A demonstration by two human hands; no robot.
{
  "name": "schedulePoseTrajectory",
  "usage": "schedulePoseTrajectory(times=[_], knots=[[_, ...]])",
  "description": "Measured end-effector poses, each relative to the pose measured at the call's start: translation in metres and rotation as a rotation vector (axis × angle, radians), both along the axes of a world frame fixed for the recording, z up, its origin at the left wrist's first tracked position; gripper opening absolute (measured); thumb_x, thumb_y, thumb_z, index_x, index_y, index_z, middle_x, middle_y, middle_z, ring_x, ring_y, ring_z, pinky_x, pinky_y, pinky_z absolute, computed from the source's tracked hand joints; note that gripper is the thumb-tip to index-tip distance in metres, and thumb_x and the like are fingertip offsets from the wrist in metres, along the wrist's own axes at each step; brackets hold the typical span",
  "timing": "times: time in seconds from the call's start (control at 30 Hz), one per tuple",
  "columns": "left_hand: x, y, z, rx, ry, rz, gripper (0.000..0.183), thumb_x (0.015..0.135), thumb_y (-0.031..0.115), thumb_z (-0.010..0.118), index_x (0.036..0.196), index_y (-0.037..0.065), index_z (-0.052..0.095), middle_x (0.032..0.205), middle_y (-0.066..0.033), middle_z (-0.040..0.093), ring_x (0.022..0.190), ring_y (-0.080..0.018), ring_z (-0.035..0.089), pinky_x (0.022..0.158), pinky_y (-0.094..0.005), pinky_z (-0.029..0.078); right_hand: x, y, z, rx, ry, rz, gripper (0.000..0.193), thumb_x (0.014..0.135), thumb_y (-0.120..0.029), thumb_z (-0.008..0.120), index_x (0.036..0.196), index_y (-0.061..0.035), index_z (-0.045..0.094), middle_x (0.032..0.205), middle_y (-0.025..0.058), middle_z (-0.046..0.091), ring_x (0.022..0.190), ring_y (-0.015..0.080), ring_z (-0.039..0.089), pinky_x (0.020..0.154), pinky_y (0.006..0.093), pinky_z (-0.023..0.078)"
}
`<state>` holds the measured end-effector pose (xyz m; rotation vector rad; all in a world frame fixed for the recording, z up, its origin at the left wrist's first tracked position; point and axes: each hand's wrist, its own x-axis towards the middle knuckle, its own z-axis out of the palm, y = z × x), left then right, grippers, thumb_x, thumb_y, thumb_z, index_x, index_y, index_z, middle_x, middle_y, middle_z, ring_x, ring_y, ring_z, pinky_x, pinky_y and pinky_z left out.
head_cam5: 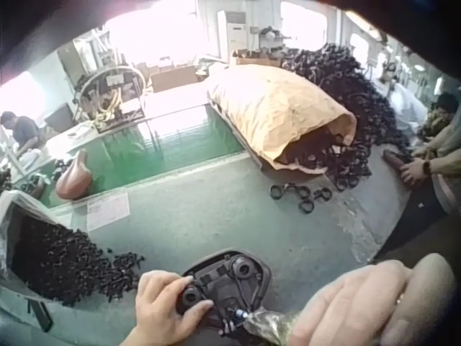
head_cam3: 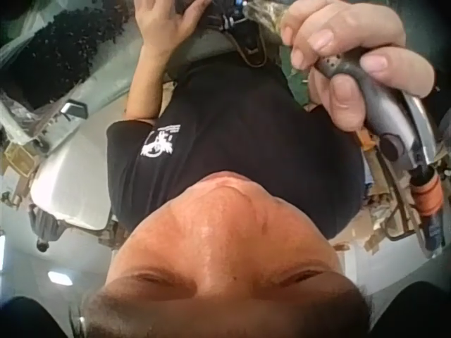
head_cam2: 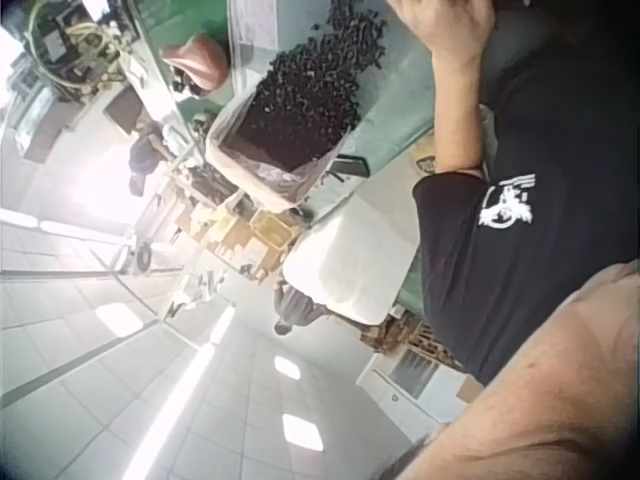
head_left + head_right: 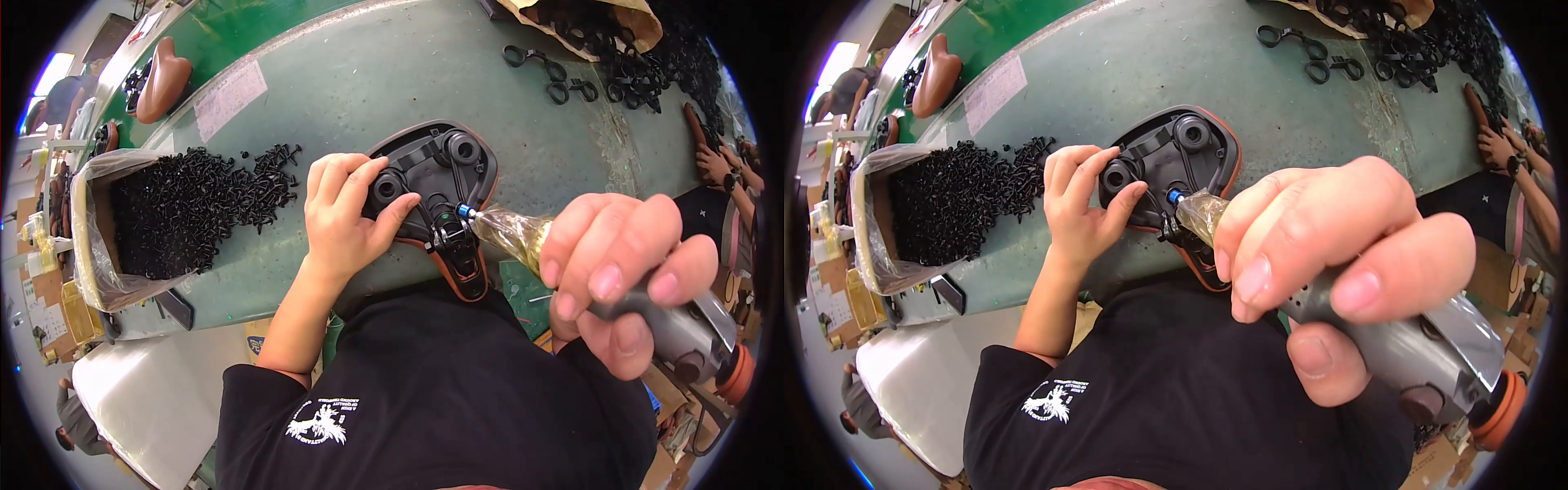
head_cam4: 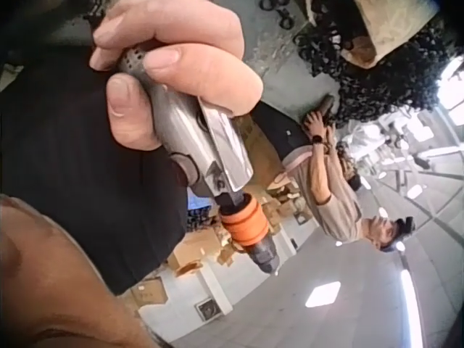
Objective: The person is assembling bicycle seats by attaching components and securing them with screws using a pneumatic screwdriver on a factory assembly line.
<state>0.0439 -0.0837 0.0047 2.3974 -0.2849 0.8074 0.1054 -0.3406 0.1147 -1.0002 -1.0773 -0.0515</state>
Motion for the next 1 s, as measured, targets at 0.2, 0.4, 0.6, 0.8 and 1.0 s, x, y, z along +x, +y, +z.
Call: schedulePoseTrajectory(times=[0.2, 0.4, 0.6, 0.8, 1.0], knots=[[0.004, -0.006, -0.013, -0.025, -0.129, 0.018, 0.038, 0.075, 0.02, 0.091, 0.102, -0.002, 0.075, 0.1, -0.0127, 0.07, 0.094, -0.0326, 0.066, 0.084, -0.0414, 0.055, -0.003, -0.004, -0.004, -0.041, 0.014, -0.004, 0.031, 0.095, -0.013, 0.067, 0.122, -0.0125, 0.051, 0.11, 0.0086, 0.061, 0.067, 0.0122, 0.067, 0.066, 0.0326, 0.059], [0.001, -0.001, -0.017, -0.047, -0.14, 0.059, 0.037, 0.075, 0.018, 0.092, 0.102, -0.001, 0.075, 0.102, -0.0132, 0.071, 0.096, -0.0326, 0.067, 0.086, -0.0416, 0.055, -0.003, 0.003, -0.007, -0.033, 0.037, 0.04, 0.032, 0.095, -0.012, 0.067, 0.123, -0.0129, 0.051, 0.111, 0.0088, 0.06, 0.068, 0.0128, 0.067, 0.067, 0.0335, 0.059], [-0.001, 0.002, -0.002, -0.294, 0.128, -0.018, 0.057, 0.069, 0.018, 0.094, 0.118, 0.002, 0.071, 0.109, -0.0122, 0.07, 0.101, -0.0334, 0.067, 0.088, -0.041, 0.056, -0.005, 0.015, 0.001, -0.059, 0.028, -0.007, 0.034, 0.098, -0.013, 0.063, 0.13, -0.0132, 0.051, 0.113, 0.0095, 0.059, 0.073, 0.0147, 0.065, 0.071, 0.0361, 0.055], [0.004, 0.004, -0.031, -0.219, -0.054, 0.021, 0.047, 0.064, 0.009, 0.086, 0.108, 0.006, 0.07, 0.091, -0.0114, 0.069, 0.085, -0.0336, 0.068, 0.078, -0.043, 0.055, 0.002, 0.045, -0.013, -0.154, -0.016, 0.114, 0.04, 0.098, -0.009, 0.059, 0.136, -0.012, 0.047, 0.118, 0.016, 0.057, 0.075, 0.019, 0.063, 0.076, 0.0418, 0.054], [-0.004, 0.016, -0.033, -0.392, 0.066, -0.006, 0.052, 0.065, 0.017, 0.092, 0.111, 0.005, 0.07, 0.103, -0.0122, 0.069, 0.097, -0.0336, 0.068, 0.088, -0.0445, 0.056, -0.006, 0.08, -0.02, -0.201, -0.027, 0.056, 0.04, 0.096, -0.009, 0.058, 0.134, -0.0116, 0.048, 0.115, 0.0164, 0.056, 0.075, 0.0199, 0.063, 0.076, 0.0432, 0.053]])
